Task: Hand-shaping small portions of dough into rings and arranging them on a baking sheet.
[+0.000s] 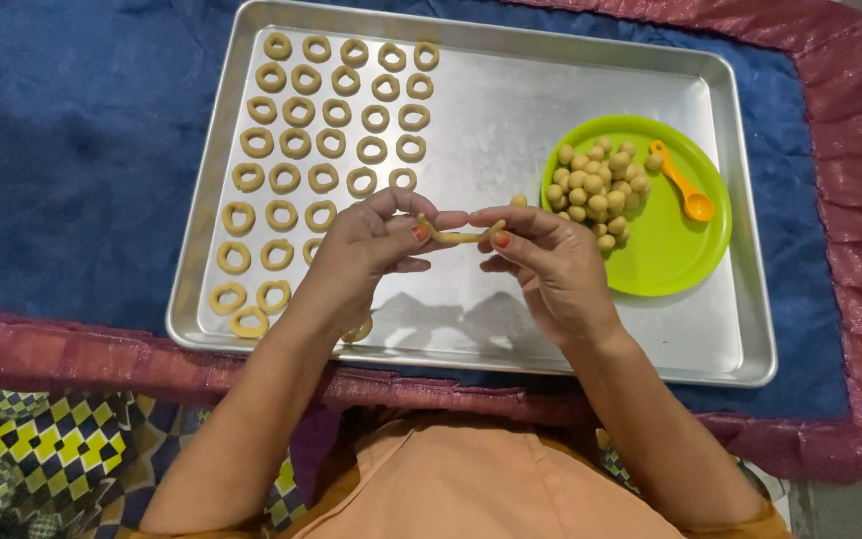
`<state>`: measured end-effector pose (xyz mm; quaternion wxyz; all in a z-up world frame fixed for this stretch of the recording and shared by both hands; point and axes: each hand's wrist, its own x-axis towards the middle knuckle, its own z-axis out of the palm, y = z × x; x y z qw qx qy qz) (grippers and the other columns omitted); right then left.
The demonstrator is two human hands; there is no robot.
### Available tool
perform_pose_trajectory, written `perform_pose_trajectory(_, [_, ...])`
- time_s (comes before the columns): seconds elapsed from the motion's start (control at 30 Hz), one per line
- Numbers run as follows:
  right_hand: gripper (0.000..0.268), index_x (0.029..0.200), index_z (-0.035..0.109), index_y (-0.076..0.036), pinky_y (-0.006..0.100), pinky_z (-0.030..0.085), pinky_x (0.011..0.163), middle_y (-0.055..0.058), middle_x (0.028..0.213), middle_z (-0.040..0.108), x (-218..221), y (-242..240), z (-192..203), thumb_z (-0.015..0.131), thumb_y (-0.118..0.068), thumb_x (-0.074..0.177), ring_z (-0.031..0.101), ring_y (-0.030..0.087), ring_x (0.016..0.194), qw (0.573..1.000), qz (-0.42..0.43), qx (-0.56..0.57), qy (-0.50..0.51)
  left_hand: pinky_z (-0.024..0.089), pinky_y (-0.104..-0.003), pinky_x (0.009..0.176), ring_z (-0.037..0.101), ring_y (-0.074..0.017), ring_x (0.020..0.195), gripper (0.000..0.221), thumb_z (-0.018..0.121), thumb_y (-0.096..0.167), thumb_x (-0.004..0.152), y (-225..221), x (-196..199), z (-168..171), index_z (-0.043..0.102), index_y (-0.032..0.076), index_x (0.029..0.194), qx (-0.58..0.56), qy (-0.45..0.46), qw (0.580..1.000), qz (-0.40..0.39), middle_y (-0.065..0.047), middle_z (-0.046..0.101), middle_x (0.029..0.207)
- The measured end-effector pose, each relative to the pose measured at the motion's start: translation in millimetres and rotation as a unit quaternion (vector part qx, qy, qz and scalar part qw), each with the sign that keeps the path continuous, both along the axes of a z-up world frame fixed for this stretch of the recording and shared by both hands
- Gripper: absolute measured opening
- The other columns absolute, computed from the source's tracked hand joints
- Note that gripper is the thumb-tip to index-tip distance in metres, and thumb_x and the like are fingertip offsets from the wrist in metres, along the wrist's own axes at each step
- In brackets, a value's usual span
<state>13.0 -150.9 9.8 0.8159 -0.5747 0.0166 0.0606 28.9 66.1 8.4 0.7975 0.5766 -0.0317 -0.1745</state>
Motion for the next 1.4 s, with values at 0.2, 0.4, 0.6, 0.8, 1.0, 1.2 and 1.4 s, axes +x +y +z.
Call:
perform_pose_trajectory(0.2, [0.031,0.113,0.072,0.005,0.031,0.063,0.071,0.015,0.086,0.071,11,10,7,0.08,-0.003,0.083,0.071,0.019,0.075,0.999,0.019,-0.035,-0.029,0.061,-0.027,0.077,0.076,-0.0176,0.089,0.018,0.076,0.003,0.086,1,-2,4,0.077,0.007,0.104,0.143,-0.068,0.985,0.072,-0.011,0.079,0.095])
perform_pose_trajectory(0.4, [0.02,0.099,0.074,0.004,0.025,0.058,0.06,0.013,0.079,0.071,33,16,1,0.083,0.0,0.081,0.067,0.016,0.066,0.993,0.048,-0.106,-0.038,0.063,-0.03,0.072,0.076,-0.0203,0.084,0.03,0.082,0.003,0.079,3,4,11,0.074,0.01,0.107,0.198,-0.145,0.964,0.102,-0.01,0.077,0.088])
perform_pose_trajectory(0.6, [0.018,0.101,0.076,0.001,0.024,0.058,0.061,0.011,0.079,0.072,40,23,-2,0.08,-0.001,0.084,0.066,0.013,0.063,0.987,0.07,-0.14,-0.027,0.06,-0.026,0.068,0.076,-0.0173,0.077,0.019,0.079,0.0,0.081,10,-1,20,0.079,0.007,0.099,0.247,-0.176,0.947,0.102,-0.011,0.079,0.085])
perform_pose_trajectory(0.8, [0.016,0.101,0.077,0.001,0.023,0.058,0.061,0.01,0.077,0.073,42,32,0,0.078,-0.003,0.086,0.066,0.011,0.064,0.984,0.072,-0.155,-0.052,0.06,-0.026,0.065,0.076,-0.0162,0.074,0.02,0.077,-0.002,0.081,14,1,22,0.08,0.005,0.099,0.263,-0.196,0.938,0.11,-0.012,0.079,0.084])
perform_pose_trajectory(1.0, [0.015,0.103,0.077,0.004,0.024,0.058,0.064,0.013,0.079,0.074,42,37,6,0.075,-0.003,0.089,0.066,0.013,0.065,0.975,0.089,-0.196,-0.056,0.061,-0.028,0.066,0.073,-0.0189,0.073,0.023,0.073,-0.006,0.08,16,-3,28,0.08,0.001,0.101,0.273,-0.186,0.937,0.113,-0.016,0.078,0.083])
perform_pose_trajectory(1.2, [0.018,0.099,0.077,0.003,0.024,0.057,0.06,0.013,0.074,0.074,43,42,8,0.083,-0.005,0.084,0.068,0.013,0.061,0.958,0.097,-0.255,-0.084,0.061,-0.027,0.062,0.071,-0.015,0.07,0.022,0.074,-0.004,0.08,15,-6,32,0.081,0.005,0.099,0.304,-0.183,0.927,0.124,-0.011,0.077,0.081])
perform_pose_trajectory(1.4, [0.017,0.097,0.078,-0.001,0.023,0.054,0.057,0.011,0.073,0.074,58,44,-32,0.083,-0.01,0.084,0.067,0.012,0.06,0.936,0.123,-0.327,-0.05,0.062,-0.036,0.067,0.076,-0.0256,0.073,0.022,0.073,0.0,0.082,15,-7,31,0.08,0.004,0.103,0.412,-0.188,0.889,0.068,-0.014,0.077,0.081])
